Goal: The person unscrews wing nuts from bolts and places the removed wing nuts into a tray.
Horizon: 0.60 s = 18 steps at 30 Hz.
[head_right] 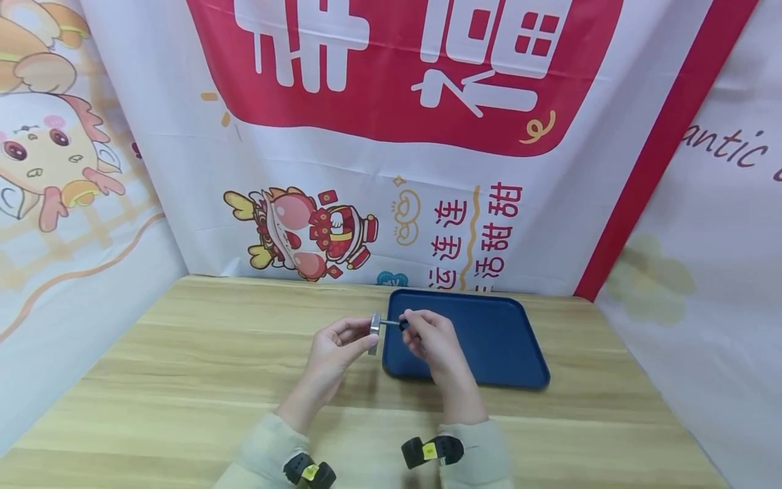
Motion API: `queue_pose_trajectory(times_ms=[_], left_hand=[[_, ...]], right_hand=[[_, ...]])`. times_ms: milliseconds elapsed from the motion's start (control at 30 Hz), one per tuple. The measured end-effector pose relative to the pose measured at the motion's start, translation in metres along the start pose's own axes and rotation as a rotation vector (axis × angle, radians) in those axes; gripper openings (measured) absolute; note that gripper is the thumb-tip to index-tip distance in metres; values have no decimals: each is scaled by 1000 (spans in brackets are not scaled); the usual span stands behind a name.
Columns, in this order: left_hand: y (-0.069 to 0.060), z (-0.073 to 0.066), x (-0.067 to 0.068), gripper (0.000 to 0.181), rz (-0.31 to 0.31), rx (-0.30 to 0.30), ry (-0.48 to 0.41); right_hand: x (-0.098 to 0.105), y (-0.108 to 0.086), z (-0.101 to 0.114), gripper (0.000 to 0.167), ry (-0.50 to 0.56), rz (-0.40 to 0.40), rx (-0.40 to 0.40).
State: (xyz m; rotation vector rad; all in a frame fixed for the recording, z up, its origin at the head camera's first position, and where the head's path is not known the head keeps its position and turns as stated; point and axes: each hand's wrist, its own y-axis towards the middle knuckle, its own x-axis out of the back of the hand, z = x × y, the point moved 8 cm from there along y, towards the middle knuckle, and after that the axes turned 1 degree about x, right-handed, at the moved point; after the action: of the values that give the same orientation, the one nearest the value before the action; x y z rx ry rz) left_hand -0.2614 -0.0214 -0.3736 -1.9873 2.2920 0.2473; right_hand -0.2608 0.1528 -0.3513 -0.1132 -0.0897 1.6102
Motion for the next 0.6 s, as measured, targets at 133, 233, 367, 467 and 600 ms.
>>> queue_pose_trajectory(times_ms=[133, 233, 367, 467, 600], left_hand=[[3, 1, -2, 39, 4, -21, 10], [4, 5, -5, 38, 15, -16, 12], [3, 7, -8, 38, 16, -7, 7], [5, 7, -8, 39, 13, -14, 11], [9, 4, -8, 38, 11, -23, 13]], right_hand=[[2, 4, -2, 34, 13, -50, 4], [5, 5, -7, 33, 15, -78, -11], [9, 4, -13, 32, 17, -92, -26], [9, 5, -13, 34, 14, -87, -25], [9, 7, -10, 35, 19, -69, -17]])
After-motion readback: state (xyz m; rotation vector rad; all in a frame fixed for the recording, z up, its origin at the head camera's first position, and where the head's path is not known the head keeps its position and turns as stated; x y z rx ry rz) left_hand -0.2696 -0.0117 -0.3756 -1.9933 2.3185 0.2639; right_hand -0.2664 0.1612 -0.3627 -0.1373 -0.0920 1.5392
